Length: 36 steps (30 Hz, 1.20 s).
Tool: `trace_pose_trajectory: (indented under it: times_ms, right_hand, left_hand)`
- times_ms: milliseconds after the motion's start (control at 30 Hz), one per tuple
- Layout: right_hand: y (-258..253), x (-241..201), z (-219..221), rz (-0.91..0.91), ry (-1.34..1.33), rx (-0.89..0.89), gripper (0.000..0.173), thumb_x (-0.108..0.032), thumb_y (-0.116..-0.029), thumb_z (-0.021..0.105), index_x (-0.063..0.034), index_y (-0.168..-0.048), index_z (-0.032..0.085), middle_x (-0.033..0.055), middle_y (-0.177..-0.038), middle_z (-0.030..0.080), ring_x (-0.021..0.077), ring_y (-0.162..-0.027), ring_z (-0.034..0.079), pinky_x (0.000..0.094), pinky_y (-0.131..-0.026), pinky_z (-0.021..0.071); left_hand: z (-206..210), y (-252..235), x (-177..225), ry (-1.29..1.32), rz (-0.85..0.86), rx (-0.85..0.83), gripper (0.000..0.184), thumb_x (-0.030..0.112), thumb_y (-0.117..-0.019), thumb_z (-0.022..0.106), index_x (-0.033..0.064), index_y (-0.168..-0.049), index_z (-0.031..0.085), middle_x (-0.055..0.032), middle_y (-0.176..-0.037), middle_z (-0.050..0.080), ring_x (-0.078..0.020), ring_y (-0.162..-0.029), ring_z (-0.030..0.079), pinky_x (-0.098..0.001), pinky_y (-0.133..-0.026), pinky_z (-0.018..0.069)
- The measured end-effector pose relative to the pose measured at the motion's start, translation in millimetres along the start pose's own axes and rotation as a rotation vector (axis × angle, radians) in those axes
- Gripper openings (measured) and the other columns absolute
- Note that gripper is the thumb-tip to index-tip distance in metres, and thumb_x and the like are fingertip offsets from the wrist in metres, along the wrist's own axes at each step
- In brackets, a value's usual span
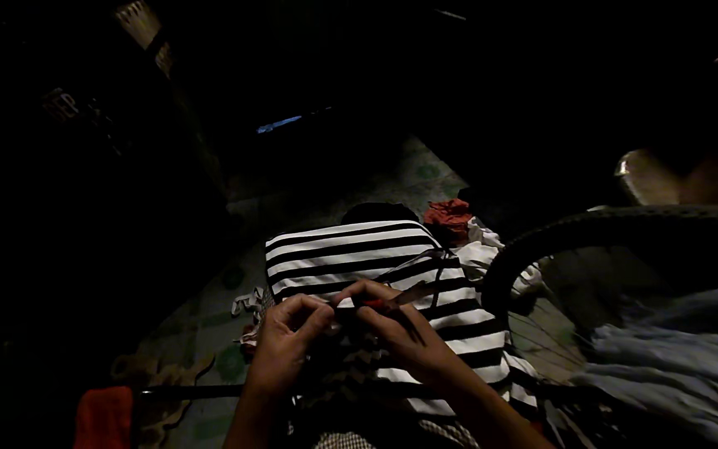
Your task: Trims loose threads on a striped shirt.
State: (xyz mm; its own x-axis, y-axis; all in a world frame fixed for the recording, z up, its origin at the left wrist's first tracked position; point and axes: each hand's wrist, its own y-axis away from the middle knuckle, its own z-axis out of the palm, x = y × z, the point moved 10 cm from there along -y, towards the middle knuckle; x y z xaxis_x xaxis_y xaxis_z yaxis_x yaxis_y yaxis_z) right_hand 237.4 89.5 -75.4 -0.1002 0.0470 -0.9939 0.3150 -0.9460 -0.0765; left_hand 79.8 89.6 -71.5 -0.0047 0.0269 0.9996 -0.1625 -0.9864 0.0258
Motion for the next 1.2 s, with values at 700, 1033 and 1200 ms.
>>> trace_pose_trajectory:
  times_ms: [700,1033,1200]
  right_hand:
    - [5,30,-17,0.391,-0.261,0.216,0.022,-0.031,-0.1022,0.062,-0.0127,-0.093,0.071,0.0016,-0.073,0.058,0.0064,-0.057,0.05,0.0205,-0.051,0.0422]
    - [9,-7,-19,0.19,-0.176,0.155,0.02,-0.028,-0.1032,0.059,-0.0125,-0.099,0.07,0.003,-0.076,0.062,0.0089,-0.062,0.057,0.0235,-0.056,0.0501]
    - [31,-84,9,-0.331,0.411,-0.181,0.037,-0.041,-0.108,0.048,-0.0162,-0.111,0.075,-0.0051,-0.1,0.071,0.0026,-0.093,0.066,0.0243,-0.083,0.0566]
  left_hand:
    - [12,8,-17,0.259,-0.062,0.04,0.033,0.013,-0.1087,0.043,0.0051,-0.132,0.065,-0.0177,-0.116,0.068,-0.0251,-0.1,0.068,-0.0413,-0.089,0.0583]
    - [1,11,10,-0.062,0.247,-0.078,0.022,0.003,-0.0956,0.056,0.0098,-0.098,0.077,-0.0045,-0.107,0.071,-0.0134,-0.104,0.066,-0.0293,-0.089,0.0567]
    - [-11,10,25,-0.58,0.42,0.078,0.021,0.009,-0.0911,0.06,0.0084,-0.104,0.076,-0.0021,-0.114,0.065,-0.0098,-0.108,0.062,-0.0293,-0.093,0.0567]
